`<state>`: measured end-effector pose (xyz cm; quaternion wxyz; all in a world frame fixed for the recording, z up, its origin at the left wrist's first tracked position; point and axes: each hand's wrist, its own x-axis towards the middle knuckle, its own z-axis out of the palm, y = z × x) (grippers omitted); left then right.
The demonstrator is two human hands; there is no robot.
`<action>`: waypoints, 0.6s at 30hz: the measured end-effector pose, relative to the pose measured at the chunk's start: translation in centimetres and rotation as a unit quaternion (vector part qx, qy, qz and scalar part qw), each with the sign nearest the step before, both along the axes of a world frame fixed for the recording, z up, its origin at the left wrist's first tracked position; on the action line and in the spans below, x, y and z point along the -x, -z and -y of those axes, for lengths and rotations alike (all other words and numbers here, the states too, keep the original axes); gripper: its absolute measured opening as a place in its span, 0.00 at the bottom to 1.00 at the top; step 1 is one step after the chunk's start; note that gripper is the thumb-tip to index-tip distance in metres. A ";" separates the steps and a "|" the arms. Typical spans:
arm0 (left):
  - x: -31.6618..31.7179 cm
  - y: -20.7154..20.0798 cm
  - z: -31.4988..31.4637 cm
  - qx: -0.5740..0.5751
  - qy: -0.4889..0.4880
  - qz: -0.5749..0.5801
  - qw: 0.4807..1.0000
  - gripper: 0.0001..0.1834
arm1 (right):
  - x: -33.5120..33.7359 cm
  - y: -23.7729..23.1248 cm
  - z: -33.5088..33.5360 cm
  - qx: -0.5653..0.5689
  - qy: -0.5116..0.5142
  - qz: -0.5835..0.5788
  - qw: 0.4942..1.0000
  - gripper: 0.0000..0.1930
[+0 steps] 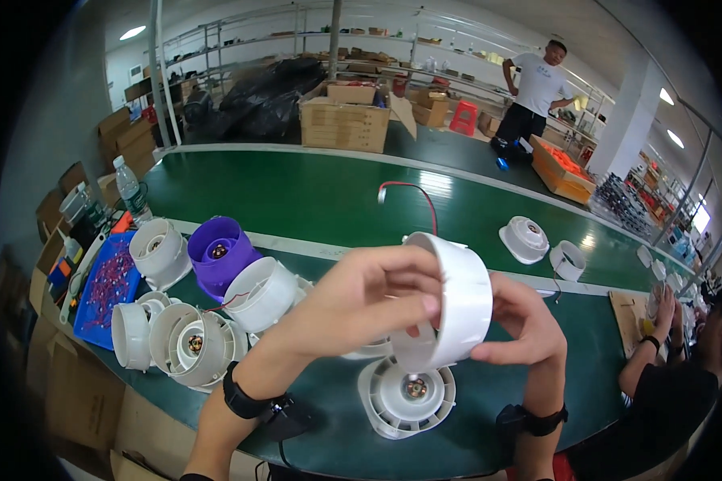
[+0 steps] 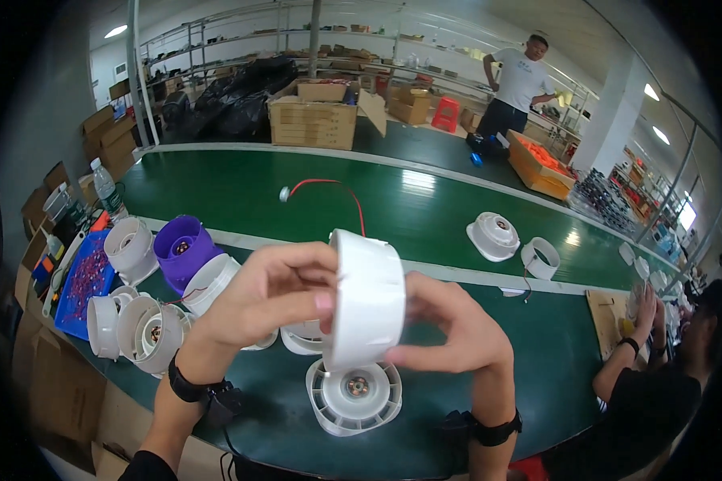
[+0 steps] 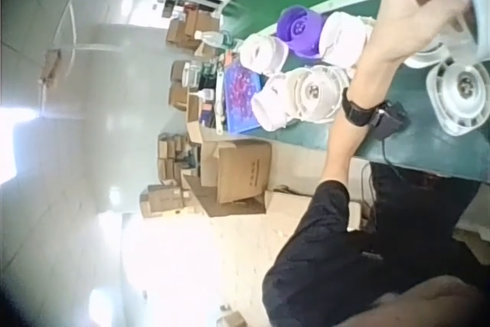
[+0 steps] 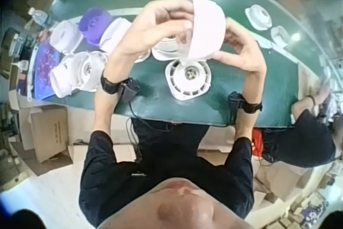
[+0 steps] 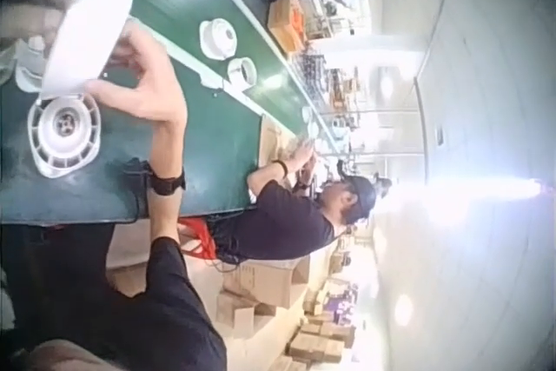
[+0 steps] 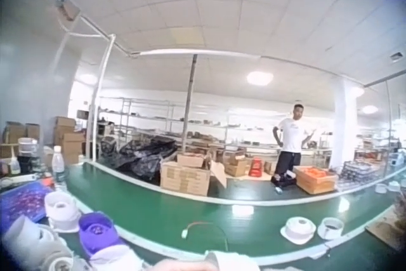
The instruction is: Assembling white plastic housing components for electronic devices on a production line.
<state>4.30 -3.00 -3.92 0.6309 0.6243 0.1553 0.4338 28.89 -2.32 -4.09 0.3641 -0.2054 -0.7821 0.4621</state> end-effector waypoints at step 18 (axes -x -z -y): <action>-2.9 3.3 0.5 -0.279 -0.165 -0.274 0.905 0.12 | 3.4 1.1 0.5 0.256 0.086 -0.234 0.934 0.20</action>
